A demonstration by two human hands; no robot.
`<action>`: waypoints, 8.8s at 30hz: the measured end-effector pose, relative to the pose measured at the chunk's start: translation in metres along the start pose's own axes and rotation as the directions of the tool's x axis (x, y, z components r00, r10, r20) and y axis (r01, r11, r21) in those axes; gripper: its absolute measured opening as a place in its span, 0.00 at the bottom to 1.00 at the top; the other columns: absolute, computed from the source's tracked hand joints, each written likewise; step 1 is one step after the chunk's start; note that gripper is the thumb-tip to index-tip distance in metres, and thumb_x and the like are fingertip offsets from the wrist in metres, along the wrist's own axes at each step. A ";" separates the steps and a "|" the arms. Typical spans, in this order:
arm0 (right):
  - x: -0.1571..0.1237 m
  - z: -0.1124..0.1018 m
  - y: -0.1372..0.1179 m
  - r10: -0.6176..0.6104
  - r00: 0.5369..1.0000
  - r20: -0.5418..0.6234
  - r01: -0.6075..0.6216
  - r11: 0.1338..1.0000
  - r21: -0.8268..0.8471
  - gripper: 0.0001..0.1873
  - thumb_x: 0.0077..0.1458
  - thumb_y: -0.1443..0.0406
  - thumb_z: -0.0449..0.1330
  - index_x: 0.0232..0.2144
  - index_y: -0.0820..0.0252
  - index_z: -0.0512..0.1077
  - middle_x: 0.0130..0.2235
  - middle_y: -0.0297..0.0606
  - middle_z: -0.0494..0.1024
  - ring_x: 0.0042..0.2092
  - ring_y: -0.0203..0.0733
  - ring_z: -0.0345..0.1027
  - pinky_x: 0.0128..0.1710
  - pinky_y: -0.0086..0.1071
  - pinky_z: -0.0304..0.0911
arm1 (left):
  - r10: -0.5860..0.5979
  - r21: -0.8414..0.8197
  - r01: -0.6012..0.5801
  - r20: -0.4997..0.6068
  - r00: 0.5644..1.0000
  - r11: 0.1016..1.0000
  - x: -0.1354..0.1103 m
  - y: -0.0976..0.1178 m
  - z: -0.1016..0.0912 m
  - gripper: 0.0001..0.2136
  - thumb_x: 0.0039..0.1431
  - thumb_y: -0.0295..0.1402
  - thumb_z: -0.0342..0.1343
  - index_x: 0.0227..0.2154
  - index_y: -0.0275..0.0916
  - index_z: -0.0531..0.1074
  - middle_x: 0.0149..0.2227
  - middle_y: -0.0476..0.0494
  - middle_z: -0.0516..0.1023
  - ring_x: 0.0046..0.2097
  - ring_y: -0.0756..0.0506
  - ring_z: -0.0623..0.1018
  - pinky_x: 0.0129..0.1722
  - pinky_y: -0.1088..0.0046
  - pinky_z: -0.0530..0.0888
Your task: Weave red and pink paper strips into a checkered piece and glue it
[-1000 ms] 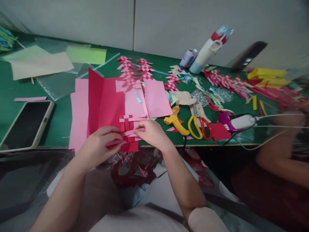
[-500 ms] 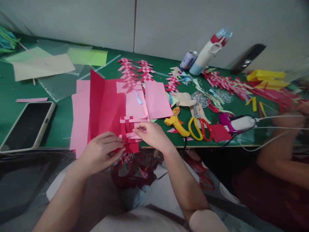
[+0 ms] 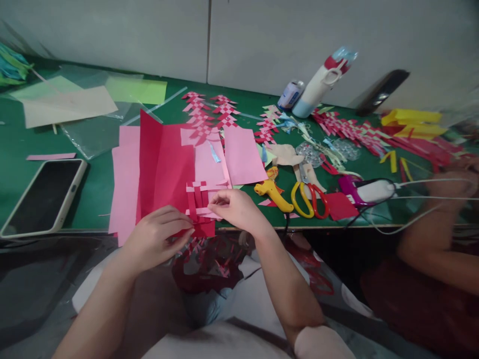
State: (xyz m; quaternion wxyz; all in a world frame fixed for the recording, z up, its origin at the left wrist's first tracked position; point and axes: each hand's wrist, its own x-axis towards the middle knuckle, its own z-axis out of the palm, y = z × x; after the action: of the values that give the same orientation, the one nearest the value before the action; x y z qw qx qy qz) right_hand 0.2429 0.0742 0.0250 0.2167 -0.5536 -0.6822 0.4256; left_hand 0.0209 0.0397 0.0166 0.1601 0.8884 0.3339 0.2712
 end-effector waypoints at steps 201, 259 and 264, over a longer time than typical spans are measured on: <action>0.011 0.013 0.003 -0.362 0.930 0.066 0.336 0.761 -0.556 0.12 0.62 0.62 0.56 0.35 0.65 0.75 0.37 0.44 0.74 0.45 0.44 0.66 0.47 0.36 0.61 | -0.395 0.490 0.469 -0.253 0.883 0.735 0.026 0.007 0.038 0.11 0.62 0.35 0.50 0.32 0.42 0.78 0.30 0.44 0.80 0.31 0.45 0.77 0.24 0.71 0.62; 0.017 0.020 0.013 -0.020 0.993 -0.120 0.044 0.978 0.205 0.06 0.49 0.65 0.64 0.30 0.61 0.79 0.28 0.36 0.81 0.32 0.39 0.75 0.33 0.30 0.67 | -0.376 0.503 0.457 -0.260 0.889 0.733 0.026 0.008 0.037 0.10 0.61 0.34 0.51 0.33 0.40 0.78 0.30 0.47 0.80 0.32 0.45 0.78 0.25 0.71 0.63; 0.015 0.019 0.011 -0.043 0.994 -0.102 0.061 0.982 0.178 0.08 0.47 0.71 0.61 0.31 0.62 0.79 0.32 0.38 0.82 0.34 0.38 0.76 0.37 0.30 0.69 | -0.379 0.499 0.463 -0.266 0.886 0.732 0.026 0.008 0.037 0.09 0.61 0.34 0.52 0.32 0.40 0.78 0.30 0.47 0.80 0.32 0.45 0.78 0.24 0.71 0.62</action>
State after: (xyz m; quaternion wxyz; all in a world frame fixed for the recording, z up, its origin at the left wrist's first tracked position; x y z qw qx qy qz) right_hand 0.2304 0.0818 0.0030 0.3100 -0.5338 -0.6436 0.4525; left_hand 0.0635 0.0478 0.0004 -0.0694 0.7745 0.6010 0.1846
